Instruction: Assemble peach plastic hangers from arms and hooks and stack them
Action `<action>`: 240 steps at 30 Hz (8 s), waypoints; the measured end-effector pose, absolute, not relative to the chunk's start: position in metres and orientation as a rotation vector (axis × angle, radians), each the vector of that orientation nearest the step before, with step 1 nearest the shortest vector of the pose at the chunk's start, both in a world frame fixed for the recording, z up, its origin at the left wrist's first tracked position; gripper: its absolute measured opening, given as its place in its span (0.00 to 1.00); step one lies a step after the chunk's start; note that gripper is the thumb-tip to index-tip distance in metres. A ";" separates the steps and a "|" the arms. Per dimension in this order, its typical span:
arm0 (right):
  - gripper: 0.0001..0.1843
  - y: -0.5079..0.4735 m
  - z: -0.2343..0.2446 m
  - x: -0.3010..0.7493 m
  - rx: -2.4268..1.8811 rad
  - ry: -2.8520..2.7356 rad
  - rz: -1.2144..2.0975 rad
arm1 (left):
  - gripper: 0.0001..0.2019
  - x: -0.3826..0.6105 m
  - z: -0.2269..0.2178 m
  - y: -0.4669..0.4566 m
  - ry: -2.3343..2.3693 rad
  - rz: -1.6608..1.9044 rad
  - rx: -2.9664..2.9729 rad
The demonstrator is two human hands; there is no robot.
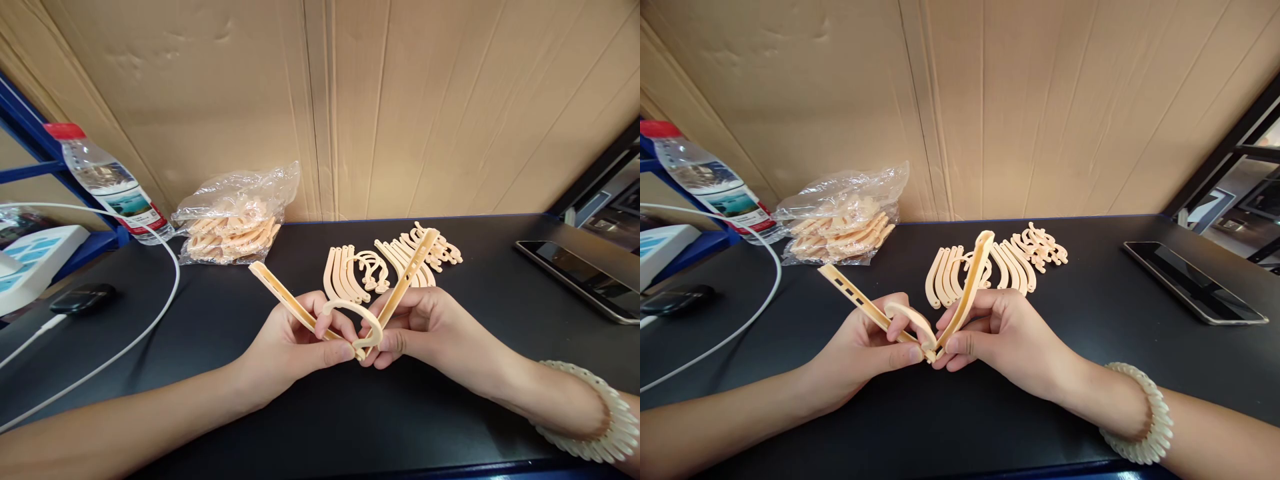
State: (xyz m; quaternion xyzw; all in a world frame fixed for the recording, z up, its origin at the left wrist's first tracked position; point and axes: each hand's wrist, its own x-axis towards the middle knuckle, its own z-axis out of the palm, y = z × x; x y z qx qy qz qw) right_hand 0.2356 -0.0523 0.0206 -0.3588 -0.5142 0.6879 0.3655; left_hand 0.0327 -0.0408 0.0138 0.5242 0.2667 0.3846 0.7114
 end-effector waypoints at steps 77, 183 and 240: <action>0.06 0.049 0.050 0.313 -1.270 -1.472 1.209 | 0.14 0.011 0.038 0.040 0.924 1.207 1.256; 0.09 0.003 0.023 0.296 -1.097 -2.116 0.144 | 0.16 0.014 0.008 0.005 1.262 0.646 2.486; 0.17 0.019 0.015 0.286 -0.779 -2.344 -0.422 | 0.18 0.014 0.005 0.002 1.277 0.624 2.521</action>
